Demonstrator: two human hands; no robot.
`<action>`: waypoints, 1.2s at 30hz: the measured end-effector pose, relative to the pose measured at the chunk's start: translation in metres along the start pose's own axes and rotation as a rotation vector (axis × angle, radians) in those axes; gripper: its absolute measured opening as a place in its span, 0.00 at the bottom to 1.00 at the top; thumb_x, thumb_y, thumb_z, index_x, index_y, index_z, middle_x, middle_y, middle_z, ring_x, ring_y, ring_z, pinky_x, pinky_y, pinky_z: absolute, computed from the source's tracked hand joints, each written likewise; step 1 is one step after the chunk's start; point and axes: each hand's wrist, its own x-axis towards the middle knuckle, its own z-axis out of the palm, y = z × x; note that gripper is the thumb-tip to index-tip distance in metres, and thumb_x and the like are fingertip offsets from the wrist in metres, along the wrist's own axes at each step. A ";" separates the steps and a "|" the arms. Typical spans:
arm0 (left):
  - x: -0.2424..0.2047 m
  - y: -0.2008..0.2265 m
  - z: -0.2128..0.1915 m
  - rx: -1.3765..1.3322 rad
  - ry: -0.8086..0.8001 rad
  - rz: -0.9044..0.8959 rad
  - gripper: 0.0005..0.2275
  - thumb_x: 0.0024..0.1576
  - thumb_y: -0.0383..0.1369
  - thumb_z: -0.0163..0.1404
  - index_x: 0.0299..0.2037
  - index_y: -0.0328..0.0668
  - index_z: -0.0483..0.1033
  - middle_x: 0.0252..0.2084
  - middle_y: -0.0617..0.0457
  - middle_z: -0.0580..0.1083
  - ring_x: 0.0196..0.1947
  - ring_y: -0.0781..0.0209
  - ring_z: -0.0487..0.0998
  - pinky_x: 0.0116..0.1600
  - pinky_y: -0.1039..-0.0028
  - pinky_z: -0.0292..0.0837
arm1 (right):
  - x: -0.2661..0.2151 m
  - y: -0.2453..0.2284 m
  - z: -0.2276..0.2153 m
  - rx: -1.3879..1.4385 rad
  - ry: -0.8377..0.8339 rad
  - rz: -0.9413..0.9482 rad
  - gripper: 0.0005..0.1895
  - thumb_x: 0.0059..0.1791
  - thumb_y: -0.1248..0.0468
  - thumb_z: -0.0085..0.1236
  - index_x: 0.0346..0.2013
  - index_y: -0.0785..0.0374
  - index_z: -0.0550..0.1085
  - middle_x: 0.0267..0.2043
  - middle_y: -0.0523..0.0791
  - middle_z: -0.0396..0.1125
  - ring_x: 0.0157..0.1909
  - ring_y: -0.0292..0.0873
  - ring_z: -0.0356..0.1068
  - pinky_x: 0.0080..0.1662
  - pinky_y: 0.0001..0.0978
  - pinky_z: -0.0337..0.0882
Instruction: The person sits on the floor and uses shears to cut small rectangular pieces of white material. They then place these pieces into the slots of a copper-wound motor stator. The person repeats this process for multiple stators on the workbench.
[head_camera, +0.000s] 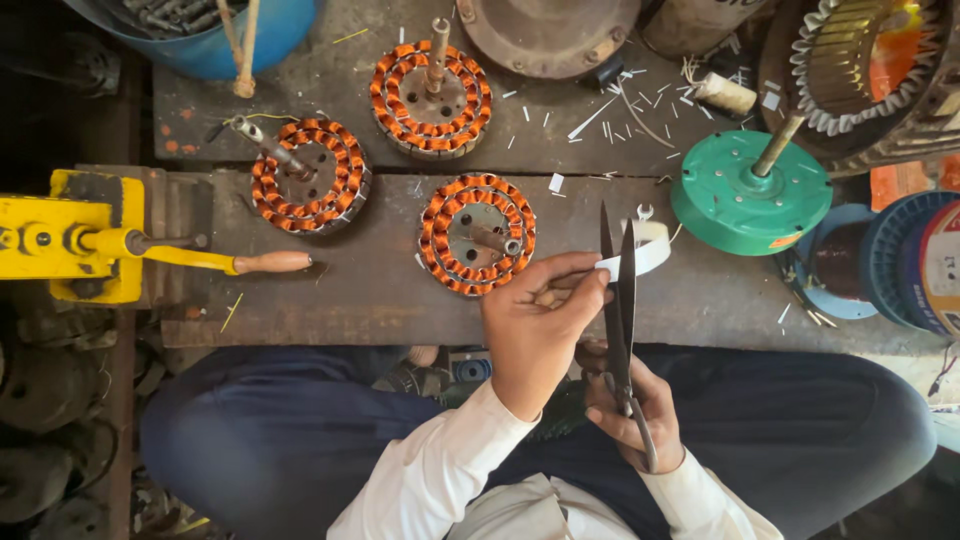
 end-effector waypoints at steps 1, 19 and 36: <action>0.000 0.001 0.000 0.003 -0.003 -0.003 0.09 0.57 0.18 0.56 0.47 0.22 0.79 0.38 0.46 0.81 0.38 0.66 0.83 0.45 0.79 0.81 | 0.000 -0.001 0.001 -0.002 0.025 0.016 0.40 0.39 0.76 0.64 0.66 0.75 0.63 0.50 0.44 0.70 0.36 0.35 0.61 0.42 0.29 0.66; 0.000 0.004 -0.003 0.250 -0.081 0.310 0.08 0.63 0.17 0.53 0.50 0.28 0.80 0.47 0.46 0.76 0.41 0.63 0.81 0.46 0.77 0.77 | -0.003 -0.002 0.003 0.076 -0.009 -0.020 0.41 0.41 0.69 0.69 0.65 0.76 0.61 0.32 0.41 0.61 0.34 0.38 0.61 0.39 0.29 0.63; -0.003 0.012 -0.005 0.087 -0.045 0.064 0.08 0.58 0.19 0.58 0.46 0.23 0.80 0.36 0.49 0.81 0.35 0.71 0.81 0.40 0.84 0.76 | -0.003 -0.003 0.001 0.057 -0.032 -0.014 0.39 0.40 0.78 0.63 0.66 0.78 0.64 0.27 0.39 0.56 0.29 0.35 0.56 0.36 0.28 0.58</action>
